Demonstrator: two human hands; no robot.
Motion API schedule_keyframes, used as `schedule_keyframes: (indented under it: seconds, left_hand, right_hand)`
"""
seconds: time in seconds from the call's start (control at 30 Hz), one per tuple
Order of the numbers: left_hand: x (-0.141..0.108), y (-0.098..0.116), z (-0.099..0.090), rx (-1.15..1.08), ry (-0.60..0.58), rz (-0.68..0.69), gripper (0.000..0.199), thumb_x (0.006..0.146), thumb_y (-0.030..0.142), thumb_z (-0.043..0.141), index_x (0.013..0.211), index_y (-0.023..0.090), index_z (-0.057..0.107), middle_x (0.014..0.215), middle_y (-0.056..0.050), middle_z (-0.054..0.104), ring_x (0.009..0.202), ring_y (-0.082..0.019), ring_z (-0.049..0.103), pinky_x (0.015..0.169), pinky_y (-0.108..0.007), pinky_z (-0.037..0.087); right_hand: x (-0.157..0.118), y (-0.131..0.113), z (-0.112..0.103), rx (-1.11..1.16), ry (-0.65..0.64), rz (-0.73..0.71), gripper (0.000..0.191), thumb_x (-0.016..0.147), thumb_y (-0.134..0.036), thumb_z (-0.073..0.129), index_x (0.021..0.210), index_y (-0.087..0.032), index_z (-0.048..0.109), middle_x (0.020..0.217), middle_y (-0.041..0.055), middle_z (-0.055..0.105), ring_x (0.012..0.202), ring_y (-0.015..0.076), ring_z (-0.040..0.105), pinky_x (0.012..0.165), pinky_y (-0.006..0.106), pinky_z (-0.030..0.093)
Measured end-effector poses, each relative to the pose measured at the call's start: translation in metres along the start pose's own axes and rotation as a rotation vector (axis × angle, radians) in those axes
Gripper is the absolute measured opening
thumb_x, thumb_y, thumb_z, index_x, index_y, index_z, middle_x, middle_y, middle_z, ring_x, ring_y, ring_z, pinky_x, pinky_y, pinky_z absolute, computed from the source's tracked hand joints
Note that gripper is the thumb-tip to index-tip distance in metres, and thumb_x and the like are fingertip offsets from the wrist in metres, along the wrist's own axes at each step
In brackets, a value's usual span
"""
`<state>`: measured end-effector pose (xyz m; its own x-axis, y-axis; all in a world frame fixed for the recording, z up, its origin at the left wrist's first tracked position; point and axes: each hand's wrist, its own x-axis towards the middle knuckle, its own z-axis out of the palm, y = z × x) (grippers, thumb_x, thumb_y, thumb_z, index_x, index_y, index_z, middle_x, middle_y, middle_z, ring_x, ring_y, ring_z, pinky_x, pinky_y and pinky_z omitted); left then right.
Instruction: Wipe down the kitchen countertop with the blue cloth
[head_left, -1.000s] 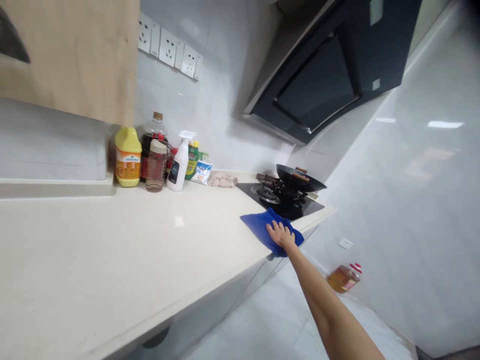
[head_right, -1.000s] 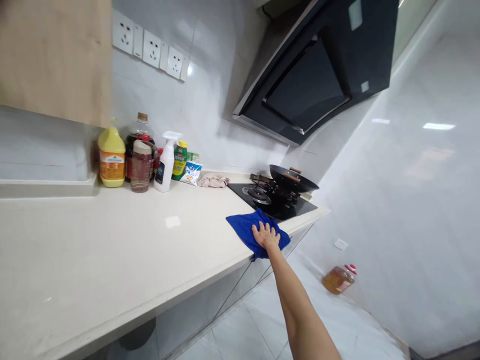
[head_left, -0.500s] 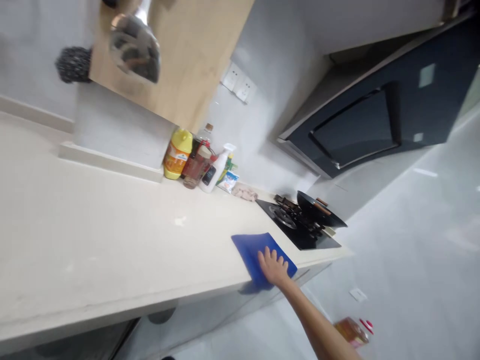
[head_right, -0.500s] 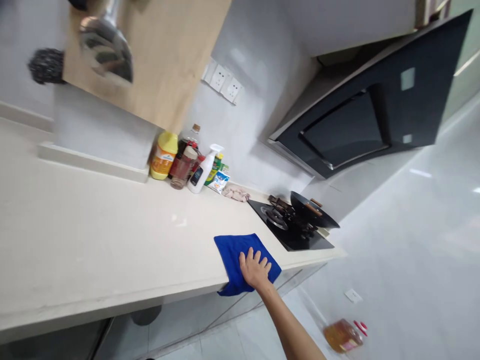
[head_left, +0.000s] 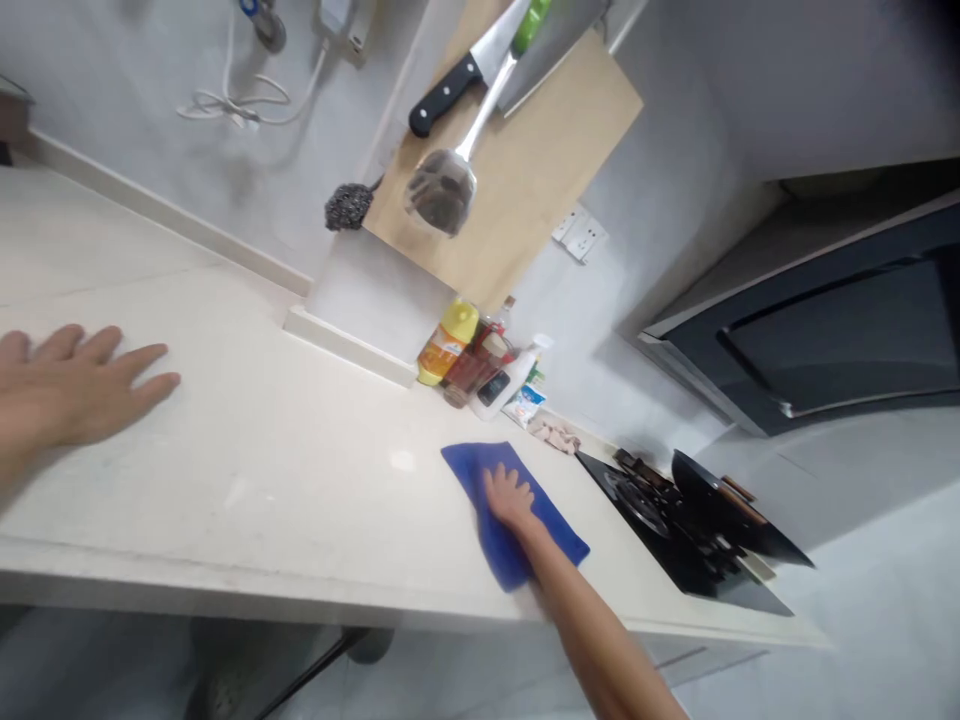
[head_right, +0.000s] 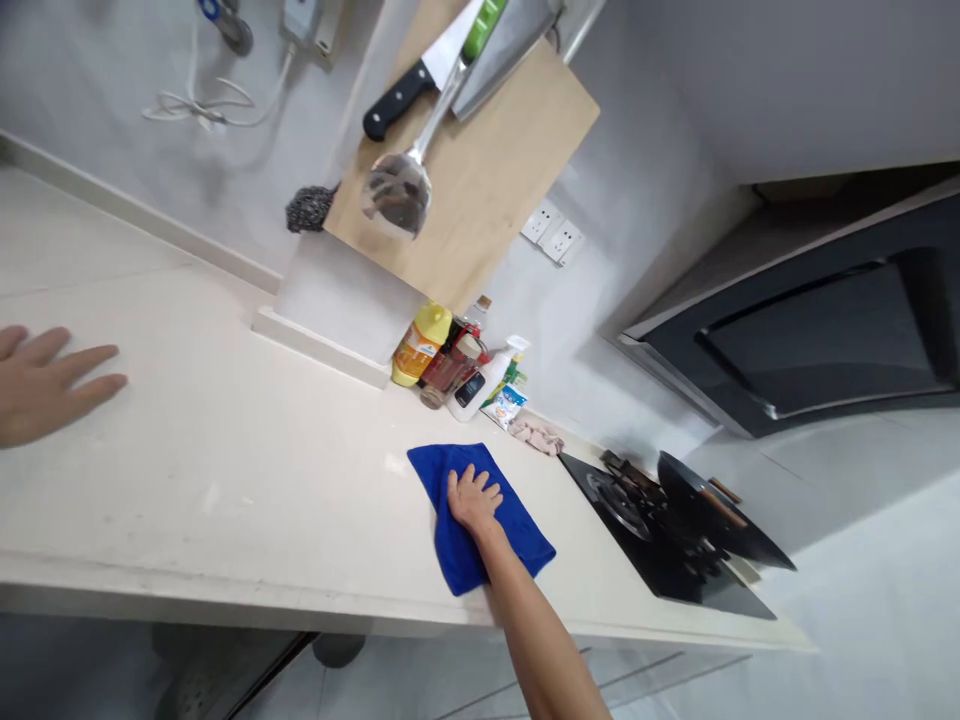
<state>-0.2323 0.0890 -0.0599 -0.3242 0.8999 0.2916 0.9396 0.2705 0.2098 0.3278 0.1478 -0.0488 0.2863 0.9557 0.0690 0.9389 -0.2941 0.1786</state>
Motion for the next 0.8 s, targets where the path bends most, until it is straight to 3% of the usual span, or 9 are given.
schedule_keyframes:
  seconds: [0.1,0.3,0.53,0.7,0.8]
  left_hand:
    - [-0.010,0.013,-0.012,0.082,-0.094,-0.057,0.079,0.083,0.073,0.006,0.148,0.031,0.024,0.159,-0.001,0.015,0.142,-0.028,0.015,0.112,-0.052,0.011]
    - [-0.019,0.021,-0.025,0.023,-0.124,-0.053,0.071,0.088,0.064,0.018,0.148,0.026,0.027,0.159,-0.006,0.016,0.143,-0.032,0.012,0.113,-0.054,0.008]
    - [-0.027,0.027,-0.035,-0.006,-0.143,-0.053,0.072,0.090,0.060,0.004,0.148,0.025,0.029,0.158,-0.011,0.018,0.144,-0.033,0.011,0.113,-0.055,0.009]
    - [-0.027,0.029,-0.036,-0.111,-0.063,-0.062,0.074,0.091,0.059,0.003,0.147,0.020,0.030,0.154,-0.016,0.026,0.143,-0.034,0.016,0.113,-0.056,0.013]
    - [-0.023,0.030,-0.034,-0.178,0.074,-0.066,0.070,0.093,0.054,0.011,0.145,0.014,0.035,0.152,-0.017,0.030,0.144,-0.032,0.017,0.116,-0.051,0.014]
  right_hand:
    - [0.011,-0.046,-0.009,0.034,0.011,-0.058,0.070,0.097,-0.055,0.009,0.149,-0.012,0.025,0.147,0.0265,0.029,0.129,0.0426,0.038,0.097,0.065,0.028]
    - [0.005,-0.134,-0.033,0.080,0.006,-0.217,0.071,0.096,-0.054,0.010,0.149,-0.009,0.023,0.149,0.0264,0.025,0.132,0.0435,0.033,0.100,0.066,0.024]
    - [-0.024,-0.223,-0.055,0.119,0.005,-0.400,0.071,0.095,-0.054,0.013,0.150,-0.009,0.020,0.152,0.0236,0.021,0.136,0.0452,0.024,0.104,0.064,0.019]
    - [-0.057,-0.288,-0.072,0.178,0.019,-0.625,0.071,0.097,-0.054,0.013,0.151,-0.008,0.016,0.155,0.0219,0.015,0.140,0.0439,0.015,0.107,0.065,0.012]
    - [-0.079,-0.318,-0.083,0.221,0.021,-0.803,0.069,0.098,-0.053,0.016,0.152,-0.011,0.016,0.156,0.0184,0.012,0.142,0.0414,0.008,0.110,0.060,0.011]
